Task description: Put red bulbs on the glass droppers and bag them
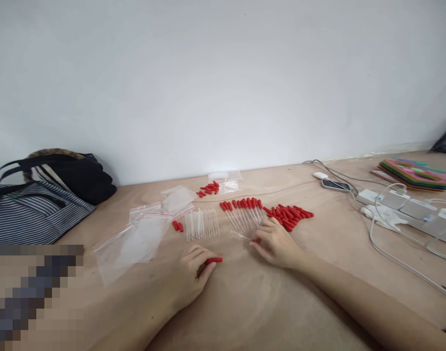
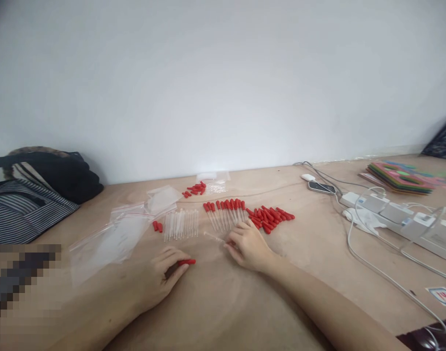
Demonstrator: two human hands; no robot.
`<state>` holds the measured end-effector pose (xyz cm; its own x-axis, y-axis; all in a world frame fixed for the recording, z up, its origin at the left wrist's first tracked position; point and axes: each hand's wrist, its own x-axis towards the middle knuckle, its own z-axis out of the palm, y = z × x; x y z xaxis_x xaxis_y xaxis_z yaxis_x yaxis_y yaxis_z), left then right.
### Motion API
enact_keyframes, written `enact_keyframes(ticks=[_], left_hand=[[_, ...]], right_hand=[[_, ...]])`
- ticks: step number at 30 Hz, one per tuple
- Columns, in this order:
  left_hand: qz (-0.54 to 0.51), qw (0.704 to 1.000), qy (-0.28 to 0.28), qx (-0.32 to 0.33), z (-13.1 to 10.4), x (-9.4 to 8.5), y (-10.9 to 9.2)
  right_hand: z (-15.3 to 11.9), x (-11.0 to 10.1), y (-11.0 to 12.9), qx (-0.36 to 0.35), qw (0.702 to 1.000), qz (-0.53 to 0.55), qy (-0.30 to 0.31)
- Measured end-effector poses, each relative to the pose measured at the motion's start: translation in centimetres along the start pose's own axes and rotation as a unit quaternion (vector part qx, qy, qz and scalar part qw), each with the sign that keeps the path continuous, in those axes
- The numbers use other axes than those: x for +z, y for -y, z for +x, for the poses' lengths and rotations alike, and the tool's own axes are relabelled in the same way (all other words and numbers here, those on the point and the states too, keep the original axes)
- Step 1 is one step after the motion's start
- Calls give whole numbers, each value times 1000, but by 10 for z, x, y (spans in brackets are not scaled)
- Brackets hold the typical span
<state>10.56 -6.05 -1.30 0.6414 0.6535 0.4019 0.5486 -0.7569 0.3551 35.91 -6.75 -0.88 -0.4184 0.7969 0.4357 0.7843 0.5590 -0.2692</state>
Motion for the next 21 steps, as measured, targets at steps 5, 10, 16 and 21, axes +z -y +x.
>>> enact_keyframes(ticks=[5,10,16,21], left_hand=[[15,1000,-17,-10,6,7,-2],[-20,999,-13,-27,5,14,3],[-34,997,-11,-64,10,16,1],[-40,995,-1,-90,15,20,0]], right_hand=[[-20,0,-6,-80,994,-67,17],[-16,3,-7,-93,993,-79,13],[-15,2,-9,-78,995,-61,29],[-5,9,-3,-50,997,-18,54]])
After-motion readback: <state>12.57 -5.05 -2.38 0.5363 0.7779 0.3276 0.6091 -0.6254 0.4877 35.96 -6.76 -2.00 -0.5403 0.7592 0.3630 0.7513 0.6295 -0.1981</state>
